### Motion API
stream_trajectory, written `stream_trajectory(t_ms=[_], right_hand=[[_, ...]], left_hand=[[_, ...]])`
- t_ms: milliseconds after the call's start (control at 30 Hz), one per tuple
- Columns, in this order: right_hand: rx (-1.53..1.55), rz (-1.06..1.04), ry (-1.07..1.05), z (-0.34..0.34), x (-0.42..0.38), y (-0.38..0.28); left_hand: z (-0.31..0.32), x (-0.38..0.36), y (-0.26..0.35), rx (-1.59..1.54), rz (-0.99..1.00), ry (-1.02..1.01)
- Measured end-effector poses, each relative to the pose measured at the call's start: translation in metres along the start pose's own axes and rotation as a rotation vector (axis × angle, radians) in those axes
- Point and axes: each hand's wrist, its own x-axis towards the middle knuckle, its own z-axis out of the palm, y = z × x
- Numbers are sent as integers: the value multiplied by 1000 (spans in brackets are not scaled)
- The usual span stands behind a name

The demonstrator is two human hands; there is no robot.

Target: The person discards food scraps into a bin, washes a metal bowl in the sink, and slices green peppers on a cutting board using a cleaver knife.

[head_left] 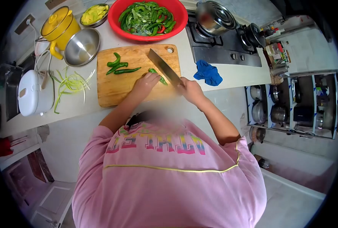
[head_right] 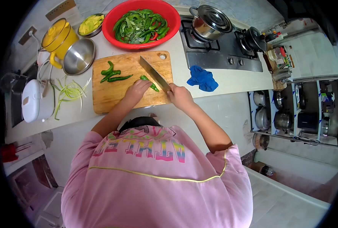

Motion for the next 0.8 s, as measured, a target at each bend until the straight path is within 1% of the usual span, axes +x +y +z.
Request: stream_trajectory(t_ms=[67,167,267,367,467,600,700,733,800], right_hand=[[20,13,29,-3,-7,-11],[-35,-27,19,-9,-11,-19],[-128,7,-71,-9,-10,-22],[-216,-11,-116,-12,-5,-25],[-223,-97,-108,-12,1,-25],[-258,-156,-70,17,29,-27],[-199,-149,0,15,32,-36],[-128,-146,49,17,29,-33],[-180,-116,11,3,23,-35]], left_hand=[[3,0,-5,-20,3,3],[-2,3,-3,-39,16,34],[-2,4,-3,-43,21,37],[-2,3,-4,-54,4,25],[-1,3,-7,-59,14,28],[0,3,-6,-72,26,7],[-2,0,-3,-91,10,14],[-4,3,-5,-97,6,27],[-5,4,-7,-76,-3,36]])
